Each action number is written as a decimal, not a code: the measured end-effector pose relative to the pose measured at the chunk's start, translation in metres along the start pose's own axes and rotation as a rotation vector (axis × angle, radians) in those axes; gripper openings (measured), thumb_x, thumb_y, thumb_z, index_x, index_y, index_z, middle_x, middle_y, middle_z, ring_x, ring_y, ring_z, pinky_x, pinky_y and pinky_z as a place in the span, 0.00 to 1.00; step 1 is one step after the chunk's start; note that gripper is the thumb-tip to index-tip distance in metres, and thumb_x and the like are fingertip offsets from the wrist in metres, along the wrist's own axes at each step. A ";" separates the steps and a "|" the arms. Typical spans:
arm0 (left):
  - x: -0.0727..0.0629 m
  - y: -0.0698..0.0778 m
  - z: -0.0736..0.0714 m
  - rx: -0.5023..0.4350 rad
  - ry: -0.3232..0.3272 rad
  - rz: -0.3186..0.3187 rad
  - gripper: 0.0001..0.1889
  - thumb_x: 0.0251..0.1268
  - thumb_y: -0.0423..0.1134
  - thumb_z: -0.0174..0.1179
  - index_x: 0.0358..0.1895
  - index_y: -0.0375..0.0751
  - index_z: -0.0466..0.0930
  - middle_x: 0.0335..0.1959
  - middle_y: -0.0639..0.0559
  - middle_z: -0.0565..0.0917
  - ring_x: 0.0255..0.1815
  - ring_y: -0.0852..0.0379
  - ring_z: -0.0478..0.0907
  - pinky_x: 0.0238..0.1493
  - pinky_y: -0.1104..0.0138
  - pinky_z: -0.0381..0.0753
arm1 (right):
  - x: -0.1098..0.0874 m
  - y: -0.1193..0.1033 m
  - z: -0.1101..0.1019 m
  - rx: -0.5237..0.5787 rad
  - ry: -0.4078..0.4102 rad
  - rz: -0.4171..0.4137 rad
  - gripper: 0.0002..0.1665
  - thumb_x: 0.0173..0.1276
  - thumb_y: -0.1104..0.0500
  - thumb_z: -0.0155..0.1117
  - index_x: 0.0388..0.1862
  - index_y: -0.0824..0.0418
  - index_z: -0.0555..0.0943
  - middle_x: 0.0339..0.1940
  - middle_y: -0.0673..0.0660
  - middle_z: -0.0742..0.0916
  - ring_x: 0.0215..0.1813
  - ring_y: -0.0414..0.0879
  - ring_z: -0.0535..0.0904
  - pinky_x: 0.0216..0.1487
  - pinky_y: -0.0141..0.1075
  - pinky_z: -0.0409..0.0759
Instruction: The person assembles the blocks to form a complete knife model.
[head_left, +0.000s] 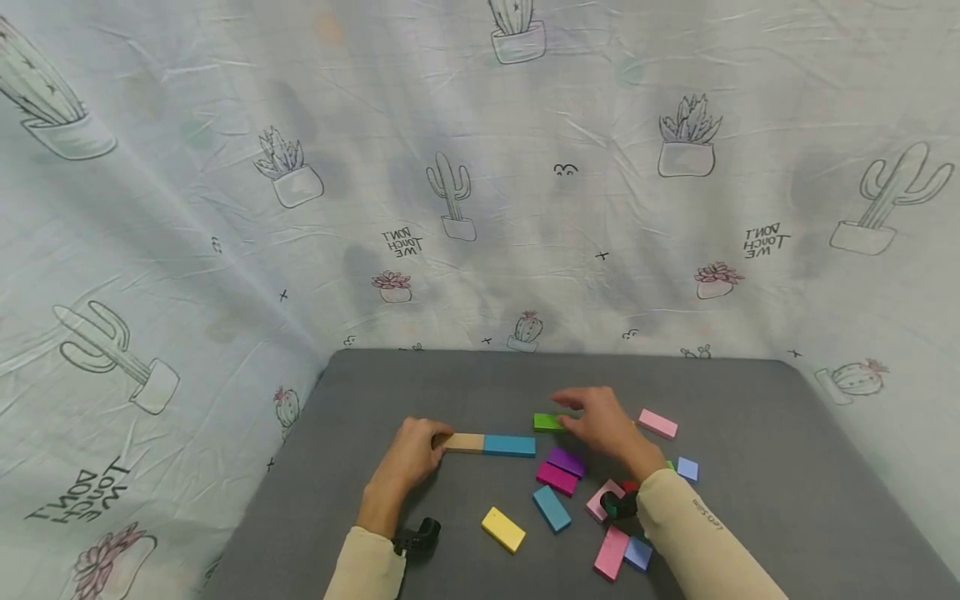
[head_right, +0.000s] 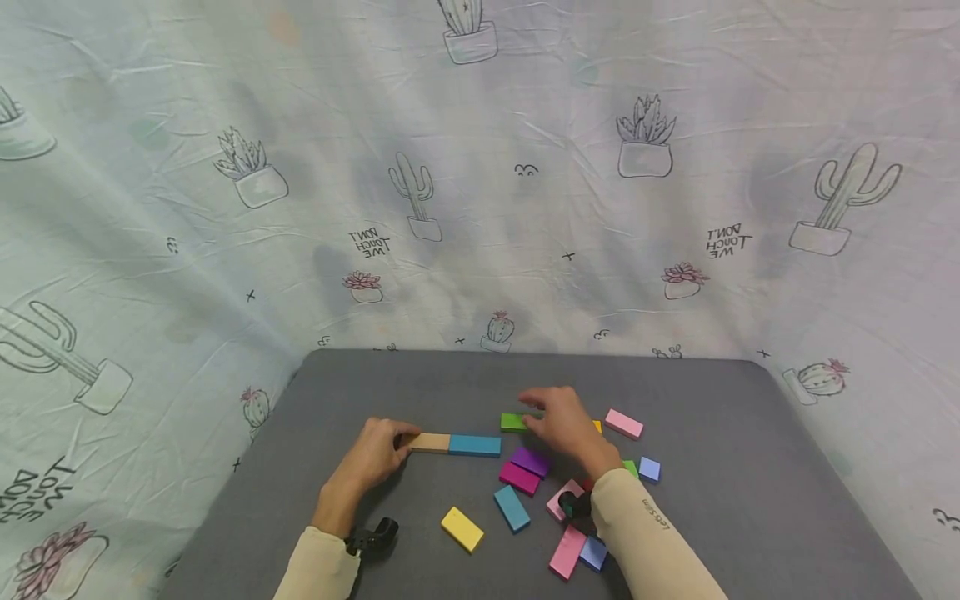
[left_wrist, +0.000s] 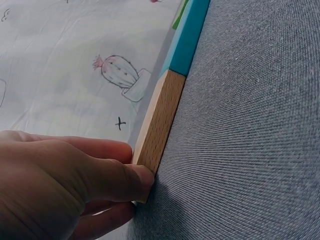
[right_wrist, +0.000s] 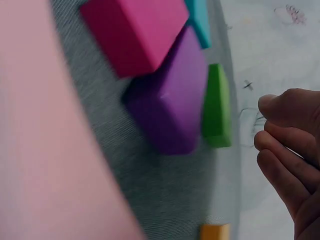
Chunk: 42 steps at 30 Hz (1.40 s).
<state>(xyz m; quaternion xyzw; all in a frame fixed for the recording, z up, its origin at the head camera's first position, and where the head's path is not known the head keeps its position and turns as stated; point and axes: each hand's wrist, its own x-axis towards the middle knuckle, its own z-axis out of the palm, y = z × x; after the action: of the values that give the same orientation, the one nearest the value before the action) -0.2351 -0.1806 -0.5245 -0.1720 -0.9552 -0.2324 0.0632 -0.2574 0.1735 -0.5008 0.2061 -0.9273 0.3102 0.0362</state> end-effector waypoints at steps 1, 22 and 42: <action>0.000 0.000 0.000 -0.001 -0.001 -0.001 0.14 0.64 0.24 0.76 0.50 0.40 0.95 0.46 0.44 0.94 0.46 0.47 0.91 0.48 0.53 0.92 | -0.001 0.003 0.001 0.008 -0.009 0.005 0.23 0.72 0.63 0.77 0.65 0.62 0.88 0.61 0.59 0.92 0.61 0.59 0.90 0.61 0.58 0.89; 0.001 -0.002 0.001 -0.031 -0.025 -0.034 0.14 0.66 0.25 0.75 0.52 0.41 0.94 0.47 0.44 0.94 0.48 0.45 0.91 0.48 0.53 0.92 | -0.021 0.010 0.013 0.079 -0.067 0.091 0.22 0.72 0.67 0.76 0.64 0.62 0.88 0.59 0.57 0.93 0.61 0.55 0.90 0.64 0.55 0.88; 0.000 -0.003 0.000 -0.037 -0.007 -0.020 0.14 0.65 0.24 0.76 0.51 0.39 0.95 0.47 0.44 0.94 0.47 0.46 0.91 0.48 0.53 0.92 | -0.048 0.000 0.019 0.109 -0.077 0.126 0.22 0.73 0.65 0.76 0.65 0.58 0.89 0.59 0.54 0.93 0.61 0.53 0.90 0.65 0.54 0.87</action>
<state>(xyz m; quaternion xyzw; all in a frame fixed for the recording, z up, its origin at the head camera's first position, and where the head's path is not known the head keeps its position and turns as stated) -0.2361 -0.1829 -0.5254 -0.1642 -0.9527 -0.2499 0.0545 -0.2120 0.1795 -0.5259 0.1607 -0.9209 0.3539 -0.0303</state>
